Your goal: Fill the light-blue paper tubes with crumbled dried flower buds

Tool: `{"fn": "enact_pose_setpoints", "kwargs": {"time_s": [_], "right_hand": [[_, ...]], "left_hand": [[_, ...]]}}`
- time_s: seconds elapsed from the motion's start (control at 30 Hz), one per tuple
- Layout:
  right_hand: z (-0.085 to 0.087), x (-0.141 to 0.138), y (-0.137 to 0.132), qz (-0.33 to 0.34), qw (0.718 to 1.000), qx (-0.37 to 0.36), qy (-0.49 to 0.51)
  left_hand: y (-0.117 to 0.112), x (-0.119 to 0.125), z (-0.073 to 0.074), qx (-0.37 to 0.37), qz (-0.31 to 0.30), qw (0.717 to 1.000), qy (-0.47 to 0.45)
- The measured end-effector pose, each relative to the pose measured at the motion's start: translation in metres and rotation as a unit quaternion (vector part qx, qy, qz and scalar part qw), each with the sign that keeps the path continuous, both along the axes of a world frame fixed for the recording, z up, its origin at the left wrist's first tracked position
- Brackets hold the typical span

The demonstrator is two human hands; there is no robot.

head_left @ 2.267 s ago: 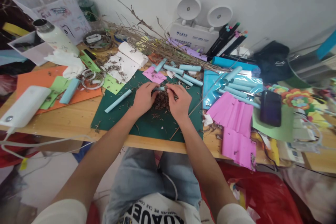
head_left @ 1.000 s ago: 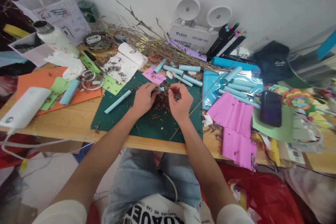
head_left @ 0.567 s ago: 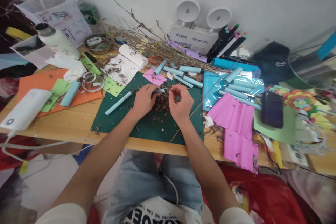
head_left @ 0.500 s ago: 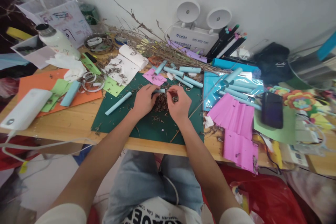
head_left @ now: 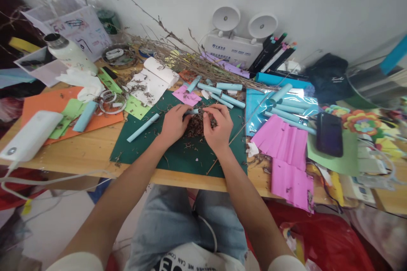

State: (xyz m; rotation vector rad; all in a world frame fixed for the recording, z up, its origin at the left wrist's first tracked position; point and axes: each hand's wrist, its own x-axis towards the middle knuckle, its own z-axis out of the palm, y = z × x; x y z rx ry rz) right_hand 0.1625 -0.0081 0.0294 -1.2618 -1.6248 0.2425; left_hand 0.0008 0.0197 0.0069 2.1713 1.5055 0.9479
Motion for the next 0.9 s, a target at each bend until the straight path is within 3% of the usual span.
{"fn": "enact_pose_setpoints", "kwargs": {"time_s": [0.2,0.33,0.4,0.5,0.57,0.67,0.9], "right_hand": [[0.002,0.002,0.002,0.035,0.998,-0.026,-0.043],[0.027,0.029,-0.004,-0.083,0.992,-0.077,-0.055],[0.041,0.052,-0.014,-0.146,0.968,-0.166,-0.122],[0.049,0.079,-0.038,-0.224,0.894,-0.315,-0.228],[0.046,0.084,-0.054,-0.233,0.866,-0.362,-0.256],[0.035,0.074,-0.068,-0.218,0.876,-0.352,-0.246],[0.014,0.045,-0.057,-0.155,0.860,-0.399,-0.276]], "left_hand": [[0.001,0.000,-0.001,0.000,0.003,1.000,0.002],[0.002,0.000,-0.002,0.001,0.006,1.000,-0.008],[0.003,0.000,-0.003,-0.003,0.011,1.000,-0.017],[0.003,0.001,-0.003,-0.010,0.016,0.999,-0.027],[0.003,0.001,-0.003,-0.013,0.015,0.999,-0.033],[0.003,0.001,-0.004,-0.011,0.015,0.999,-0.038],[0.003,0.001,-0.004,-0.009,0.015,0.999,-0.042]]}}
